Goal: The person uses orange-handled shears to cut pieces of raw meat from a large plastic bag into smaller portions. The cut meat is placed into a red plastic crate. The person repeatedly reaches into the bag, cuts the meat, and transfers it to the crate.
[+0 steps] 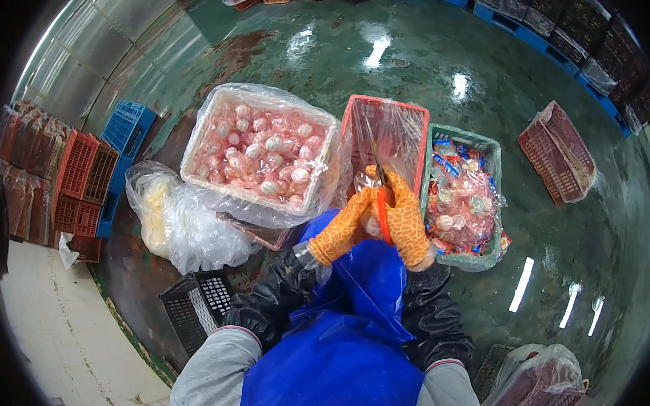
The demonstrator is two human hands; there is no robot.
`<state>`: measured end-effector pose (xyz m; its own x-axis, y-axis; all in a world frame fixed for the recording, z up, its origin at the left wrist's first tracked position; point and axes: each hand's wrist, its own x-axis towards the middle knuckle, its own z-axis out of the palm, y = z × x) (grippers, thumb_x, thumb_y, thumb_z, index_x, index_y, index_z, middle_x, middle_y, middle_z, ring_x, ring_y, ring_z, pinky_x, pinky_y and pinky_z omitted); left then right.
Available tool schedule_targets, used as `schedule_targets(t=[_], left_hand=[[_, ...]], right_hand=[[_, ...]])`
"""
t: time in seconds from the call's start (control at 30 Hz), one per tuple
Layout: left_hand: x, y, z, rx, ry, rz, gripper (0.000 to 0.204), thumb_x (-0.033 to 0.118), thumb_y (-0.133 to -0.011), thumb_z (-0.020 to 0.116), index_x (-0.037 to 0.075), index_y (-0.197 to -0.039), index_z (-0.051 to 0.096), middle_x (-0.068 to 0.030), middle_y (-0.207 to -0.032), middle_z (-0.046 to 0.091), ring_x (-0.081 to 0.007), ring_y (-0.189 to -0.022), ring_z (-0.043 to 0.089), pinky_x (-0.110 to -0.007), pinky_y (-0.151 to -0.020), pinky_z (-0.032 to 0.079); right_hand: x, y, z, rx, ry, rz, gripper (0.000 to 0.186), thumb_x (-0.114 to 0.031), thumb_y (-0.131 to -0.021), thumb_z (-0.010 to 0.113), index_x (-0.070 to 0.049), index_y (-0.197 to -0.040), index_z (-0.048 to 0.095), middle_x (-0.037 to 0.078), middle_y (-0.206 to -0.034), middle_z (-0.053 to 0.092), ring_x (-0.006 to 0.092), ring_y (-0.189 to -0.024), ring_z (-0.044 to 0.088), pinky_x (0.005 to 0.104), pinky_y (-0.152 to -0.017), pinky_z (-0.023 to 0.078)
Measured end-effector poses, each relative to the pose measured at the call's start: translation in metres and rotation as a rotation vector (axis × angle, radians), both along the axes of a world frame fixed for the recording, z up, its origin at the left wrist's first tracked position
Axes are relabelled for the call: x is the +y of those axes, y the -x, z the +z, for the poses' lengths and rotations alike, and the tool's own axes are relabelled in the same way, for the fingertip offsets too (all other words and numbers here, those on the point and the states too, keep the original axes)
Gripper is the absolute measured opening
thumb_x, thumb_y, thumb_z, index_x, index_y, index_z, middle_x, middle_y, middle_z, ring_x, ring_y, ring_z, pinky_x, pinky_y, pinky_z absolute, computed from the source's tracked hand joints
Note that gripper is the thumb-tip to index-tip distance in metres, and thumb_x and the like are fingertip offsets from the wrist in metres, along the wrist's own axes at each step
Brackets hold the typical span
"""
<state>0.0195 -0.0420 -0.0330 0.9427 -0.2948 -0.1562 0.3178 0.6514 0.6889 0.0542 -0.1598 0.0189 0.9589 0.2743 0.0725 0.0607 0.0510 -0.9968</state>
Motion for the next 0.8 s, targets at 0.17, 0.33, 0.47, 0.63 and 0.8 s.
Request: schedule_targets(t=[0.17, 0.33, 0.47, 0.63, 0.8], left_hand=[[0.039, -0.023, -0.003, 0.049, -0.193, -0.838, 0.057, 0.053, -0.086, 0.043, 0.003, -0.110, 0.054, -0.0095, -0.089, 0.062, -0.0169, -0.066, 0.060, -0.029, -0.057, 0.049], [0.037, -0.011, 0.020, 0.057, -0.119, -0.434, 0.053, 0.048, -0.090, 0.037, 0.001, -0.106, 0.054, -0.0162, -0.085, 0.062, -0.0196, -0.065, 0.061, -0.028, -0.053, 0.048], [0.043, -0.028, -0.004, 0.060, 0.262, 0.160, 0.039, 0.038, -0.090, 0.045, 0.005, -0.111, 0.053, -0.0106, -0.101, 0.059, -0.0226, -0.090, 0.059, -0.033, -0.074, 0.050], [0.029, -0.040, -0.004, 0.158, 0.360, 0.214, 0.040, 0.038, -0.091, 0.043, 0.008, -0.116, 0.049, -0.0107, -0.107, 0.057, -0.0249, -0.098, 0.055, -0.039, -0.084, 0.046], [0.020, -0.030, 0.011, 0.012, 0.263, 0.229, 0.041, 0.037, -0.092, 0.042, 0.007, -0.120, 0.047, -0.0107, -0.112, 0.055, -0.0238, -0.099, 0.054, -0.038, -0.085, 0.045]], right_hand=[[-0.011, -0.010, 0.019, 0.091, 0.067, 0.254, 0.035, -0.003, -0.082, 0.052, -0.002, -0.117, 0.050, 0.002, -0.080, 0.055, 0.0070, -0.070, 0.049, 0.0226, -0.064, 0.043], [0.010, -0.003, 0.026, -0.122, 0.124, -0.189, 0.041, -0.003, -0.081, 0.056, -0.005, -0.122, 0.049, 0.003, -0.088, 0.057, 0.0078, -0.073, 0.050, 0.0222, -0.065, 0.043], [0.002, 0.002, 0.018, -0.246, 0.069, -0.541, 0.048, -0.003, -0.078, 0.061, -0.008, -0.124, 0.049, 0.006, -0.089, 0.058, 0.0091, -0.073, 0.051, 0.0227, -0.063, 0.043], [-0.002, 0.023, -0.015, -0.355, 0.838, -0.145, 0.040, -0.011, -0.075, 0.065, -0.009, -0.114, 0.055, 0.016, -0.088, 0.060, 0.0262, -0.073, 0.060, 0.0339, -0.066, 0.048], [0.002, 0.020, -0.027, -0.238, 0.171, -0.396, 0.035, -0.011, -0.080, 0.063, -0.005, -0.113, 0.052, 0.008, -0.084, 0.060, 0.0148, -0.076, 0.057, 0.0278, -0.067, 0.046]])
